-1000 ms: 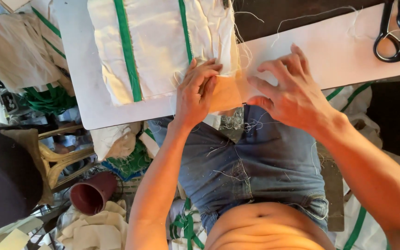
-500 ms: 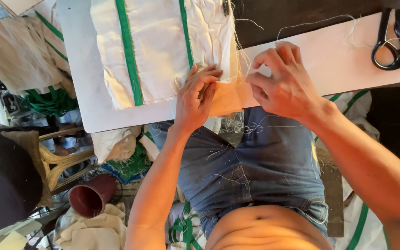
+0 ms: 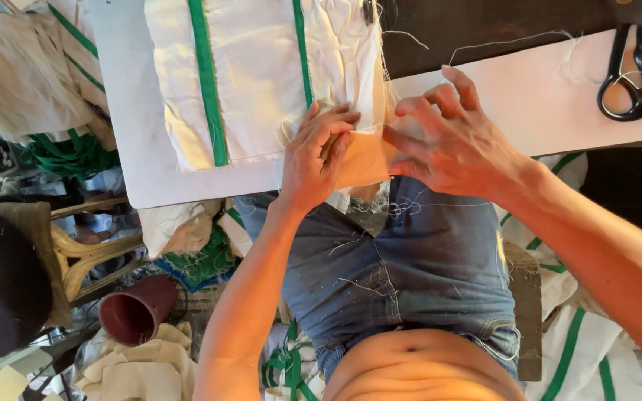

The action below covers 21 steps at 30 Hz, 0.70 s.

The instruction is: Reinforcing bags by sewing additional fabric strips onto them using an industrial sewing machine.

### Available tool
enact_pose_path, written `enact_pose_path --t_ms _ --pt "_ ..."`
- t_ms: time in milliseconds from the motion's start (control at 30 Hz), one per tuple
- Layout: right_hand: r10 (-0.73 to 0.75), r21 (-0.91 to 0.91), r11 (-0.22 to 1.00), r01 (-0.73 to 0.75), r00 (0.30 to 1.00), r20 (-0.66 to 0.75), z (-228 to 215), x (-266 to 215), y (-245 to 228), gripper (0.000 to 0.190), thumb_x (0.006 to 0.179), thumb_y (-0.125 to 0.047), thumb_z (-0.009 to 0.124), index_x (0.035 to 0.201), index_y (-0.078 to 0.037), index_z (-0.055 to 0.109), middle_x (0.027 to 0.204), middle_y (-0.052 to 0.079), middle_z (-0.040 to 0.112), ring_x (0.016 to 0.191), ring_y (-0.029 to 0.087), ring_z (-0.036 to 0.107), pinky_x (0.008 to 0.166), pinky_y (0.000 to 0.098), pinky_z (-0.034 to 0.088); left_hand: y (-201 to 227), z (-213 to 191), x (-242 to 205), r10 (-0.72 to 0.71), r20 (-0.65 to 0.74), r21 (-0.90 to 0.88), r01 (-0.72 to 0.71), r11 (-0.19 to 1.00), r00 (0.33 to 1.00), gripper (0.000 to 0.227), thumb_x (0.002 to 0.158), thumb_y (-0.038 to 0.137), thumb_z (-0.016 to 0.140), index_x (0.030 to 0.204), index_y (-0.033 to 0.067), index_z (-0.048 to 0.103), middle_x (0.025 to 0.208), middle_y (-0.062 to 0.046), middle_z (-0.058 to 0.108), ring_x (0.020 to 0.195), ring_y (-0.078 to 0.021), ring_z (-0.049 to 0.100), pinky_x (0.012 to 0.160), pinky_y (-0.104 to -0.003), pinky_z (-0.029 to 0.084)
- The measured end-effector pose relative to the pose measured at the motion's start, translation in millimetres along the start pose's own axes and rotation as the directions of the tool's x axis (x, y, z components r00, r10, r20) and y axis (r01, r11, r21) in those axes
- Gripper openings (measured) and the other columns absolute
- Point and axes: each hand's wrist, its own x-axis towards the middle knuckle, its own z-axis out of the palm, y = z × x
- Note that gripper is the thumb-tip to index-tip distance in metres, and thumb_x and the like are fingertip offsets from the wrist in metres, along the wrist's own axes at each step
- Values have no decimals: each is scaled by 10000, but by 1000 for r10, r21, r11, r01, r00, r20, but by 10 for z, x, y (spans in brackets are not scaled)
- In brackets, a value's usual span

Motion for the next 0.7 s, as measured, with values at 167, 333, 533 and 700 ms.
enact_pose_path --t_ms 167,333,533,700 --pt "-18 -56 998 20 999 39 -17 -12 -15 538 921 -639 719 1233 -201 741 1315 89 497 1113 344 480 1226 636 303 -5 12 -3 27 2 26 -27 999 1000 96 1080 61 558 1080 45 653 1228 -114 732 1297 -314 650 1269 -522 323" --pt "-107 -25 994 107 994 1 -11 1 10 638 899 -648 791 1183 -78 750 1411 32 481 1198 320 490 1240 660 264 -4 8 -5 39 -4 19 -38 999 999 90 1081 65 566 1089 42 652 1244 -130 721 1300 -331 643 1260 -550 346" --pt "-151 -64 987 149 988 -15 17 -12 0 623 964 -665 698 1108 -63 765 1346 -8 607 1215 311 504 1256 642 268 -28 13 -13 62 -8 29 -62 998 998 79 1073 47 586 1101 53 660 1248 -126 720 1296 -333 647 1253 -551 364" --pt "-159 -29 987 158 987 -31 14 9 -20 556 1044 -611 546 1073 -87 730 1222 33 612 1188 303 522 1234 614 337 -44 64 -21 127 8 172 -127 977 992 83 1064 60 615 1099 44 688 1220 -89 727 1288 -338 637 1215 -581 395"
